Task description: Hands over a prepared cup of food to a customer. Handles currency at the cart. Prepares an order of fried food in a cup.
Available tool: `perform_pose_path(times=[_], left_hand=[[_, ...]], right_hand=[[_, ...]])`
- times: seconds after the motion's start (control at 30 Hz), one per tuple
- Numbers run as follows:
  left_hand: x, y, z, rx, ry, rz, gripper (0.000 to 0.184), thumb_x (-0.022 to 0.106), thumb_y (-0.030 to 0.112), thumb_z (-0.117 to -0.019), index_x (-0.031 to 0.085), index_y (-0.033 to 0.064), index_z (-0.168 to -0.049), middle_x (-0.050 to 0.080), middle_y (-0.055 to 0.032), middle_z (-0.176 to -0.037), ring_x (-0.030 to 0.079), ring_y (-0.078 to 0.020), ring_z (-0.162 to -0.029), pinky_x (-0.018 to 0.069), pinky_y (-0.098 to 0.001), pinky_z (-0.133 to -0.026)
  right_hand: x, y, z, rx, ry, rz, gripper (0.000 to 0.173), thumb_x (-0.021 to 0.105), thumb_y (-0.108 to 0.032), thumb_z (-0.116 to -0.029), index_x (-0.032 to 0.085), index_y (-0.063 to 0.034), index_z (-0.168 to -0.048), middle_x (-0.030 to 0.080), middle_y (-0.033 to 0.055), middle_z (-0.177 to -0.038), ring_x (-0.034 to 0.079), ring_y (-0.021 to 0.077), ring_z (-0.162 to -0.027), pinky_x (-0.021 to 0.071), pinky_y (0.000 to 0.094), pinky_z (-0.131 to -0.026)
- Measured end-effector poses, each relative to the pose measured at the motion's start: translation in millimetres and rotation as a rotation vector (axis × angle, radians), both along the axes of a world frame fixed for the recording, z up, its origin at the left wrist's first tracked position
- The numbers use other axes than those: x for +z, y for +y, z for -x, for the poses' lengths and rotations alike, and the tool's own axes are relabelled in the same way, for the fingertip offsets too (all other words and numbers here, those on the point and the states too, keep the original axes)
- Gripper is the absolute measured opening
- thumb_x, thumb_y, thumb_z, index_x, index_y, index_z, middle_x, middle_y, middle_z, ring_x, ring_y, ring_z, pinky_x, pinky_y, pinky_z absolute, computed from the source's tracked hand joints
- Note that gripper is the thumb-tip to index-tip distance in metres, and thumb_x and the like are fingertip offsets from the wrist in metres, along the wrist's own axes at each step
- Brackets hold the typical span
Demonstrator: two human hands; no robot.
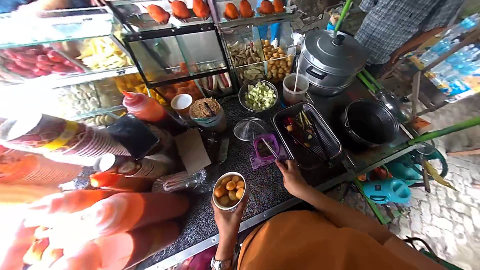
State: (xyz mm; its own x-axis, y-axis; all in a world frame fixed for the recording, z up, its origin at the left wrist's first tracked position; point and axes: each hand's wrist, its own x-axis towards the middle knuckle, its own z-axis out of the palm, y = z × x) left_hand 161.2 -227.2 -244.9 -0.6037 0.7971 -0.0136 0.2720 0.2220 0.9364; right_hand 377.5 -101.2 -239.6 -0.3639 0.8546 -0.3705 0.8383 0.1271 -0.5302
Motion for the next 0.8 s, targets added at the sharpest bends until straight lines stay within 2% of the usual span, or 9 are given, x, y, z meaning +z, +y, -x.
perform_pose_path(times=[0.07, 0.1, 0.2, 0.27, 0.33, 0.43, 0.53, 0.63, 0.8], left_hand=[[1, 7, 3, -0.042, 0.006, -0.009, 0.120, 0.092, 0.030, -0.0623, 0.023, -0.0116, -0.152, 0.053, -0.0274, -0.142, 0.056, -0.0214, -0.131, 0.0452, -0.0330, -0.111], [1, 11, 4, -0.058, 0.004, -0.014, 0.121, 0.092, 0.031, -0.0626, 0.023, -0.0117, -0.152, 0.053, -0.0273, -0.142, 0.056, -0.0213, -0.131, 0.0456, -0.0330, -0.111], [4, 19, 5, -0.097, 0.004, -0.020, 0.121, 0.092, 0.032, -0.0633, 0.023, -0.0114, -0.152, 0.054, -0.0257, -0.140, 0.057, -0.0180, -0.129, 0.0469, -0.0298, -0.109], [6, 26, 2, -0.136, -0.005, -0.037, 0.119, 0.093, 0.030, -0.0636, 0.024, -0.0125, -0.151, 0.055, -0.0258, -0.140, 0.058, -0.0170, -0.128, 0.0469, -0.0284, -0.109], [8, 37, -3, -0.182, -0.019, -0.070, 0.117, 0.094, 0.026, -0.0645, 0.024, -0.0133, -0.150, 0.055, -0.0262, -0.139, 0.058, -0.0178, -0.128, 0.0469, -0.0286, -0.110], [11, 56, -13, -0.252, -0.023, -0.107, 0.116, 0.094, 0.027, -0.0650, 0.026, -0.0130, -0.150, 0.055, -0.0250, -0.140, 0.058, -0.0180, -0.128, 0.0472, -0.0290, -0.110], [14, 72, -22, -0.282, -0.022, -0.112, 0.117, 0.094, 0.031, -0.0659, 0.026, -0.0119, -0.150, 0.055, -0.0239, -0.140, 0.058, -0.0174, -0.128, 0.0473, -0.0292, -0.110], [15, 87, -29, -0.281, 0.012, -0.085, 0.113, 0.093, 0.033, -0.0680, 0.029, -0.0104, -0.150, 0.056, -0.0244, -0.139, 0.059, -0.0195, -0.127, 0.0466, -0.0316, -0.110], [6, 105, -36, -0.271, 0.120, -0.022, 0.116, 0.092, 0.042, -0.0675, 0.029, -0.0076, -0.152, 0.055, -0.0278, -0.140, 0.054, -0.0328, -0.131, 0.0414, -0.0451, -0.114]], right_hand=[[6, 6, 1, 0.018, -0.020, 0.003, 0.067, 0.056, -0.004, -0.0982, 0.037, -0.0187, -0.161, 0.044, 0.0297, -0.150, 0.043, 0.0471, -0.140, 0.0372, 0.0563, -0.116], [11, 10, -3, -0.015, -0.012, -0.048, 0.063, 0.058, -0.015, -0.1007, 0.039, -0.0183, -0.160, 0.043, 0.0304, -0.152, 0.040, 0.0493, -0.142, 0.0349, 0.0602, -0.116], [18, 36, -36, -0.254, -0.013, -0.238, 0.070, 0.070, -0.035, -0.0956, 0.044, -0.0135, -0.157, 0.036, 0.0343, -0.158, 0.031, 0.0571, -0.146, 0.0275, 0.0722, -0.115], [14, 55, -65, -0.385, -0.076, -0.229, 0.088, 0.078, -0.039, -0.0898, 0.034, -0.0108, -0.161, 0.024, 0.0373, -0.162, 0.025, 0.0612, -0.147, 0.0238, 0.0769, -0.113], [6, 69, -86, -0.433, -0.181, -0.117, 0.102, 0.080, -0.042, -0.0884, 0.021, -0.0095, -0.165, 0.020, 0.0389, -0.162, 0.027, 0.0608, -0.145, 0.0243, 0.0743, -0.114], [2, 75, -104, -0.436, -0.222, -0.017, 0.102, 0.076, -0.039, -0.0927, 0.014, 0.0003, -0.163, 0.042, 0.0388, -0.150, 0.043, 0.0539, -0.139, 0.0342, 0.0635, -0.115], [15, 62, -117, -0.462, -0.142, -0.059, 0.101, 0.077, -0.039, -0.0925, 0.019, 0.0082, -0.160, 0.043, 0.0363, -0.150, 0.043, 0.0494, -0.141, 0.0371, 0.0558, -0.117], [29, 44, -128, -0.380, -0.130, -0.136, 0.097, 0.073, -0.045, -0.0941, 0.023, 0.0060, -0.160, 0.045, 0.0342, -0.150, 0.046, 0.0468, -0.140, 0.0379, 0.0546, -0.117], [27, 43, -137, -0.264, -0.201, -0.113, 0.078, 0.067, -0.037, -0.1002, 0.032, 0.0000, -0.159, 0.050, 0.0282, -0.149, 0.047, 0.0424, -0.141, 0.0373, 0.0535, -0.117]])
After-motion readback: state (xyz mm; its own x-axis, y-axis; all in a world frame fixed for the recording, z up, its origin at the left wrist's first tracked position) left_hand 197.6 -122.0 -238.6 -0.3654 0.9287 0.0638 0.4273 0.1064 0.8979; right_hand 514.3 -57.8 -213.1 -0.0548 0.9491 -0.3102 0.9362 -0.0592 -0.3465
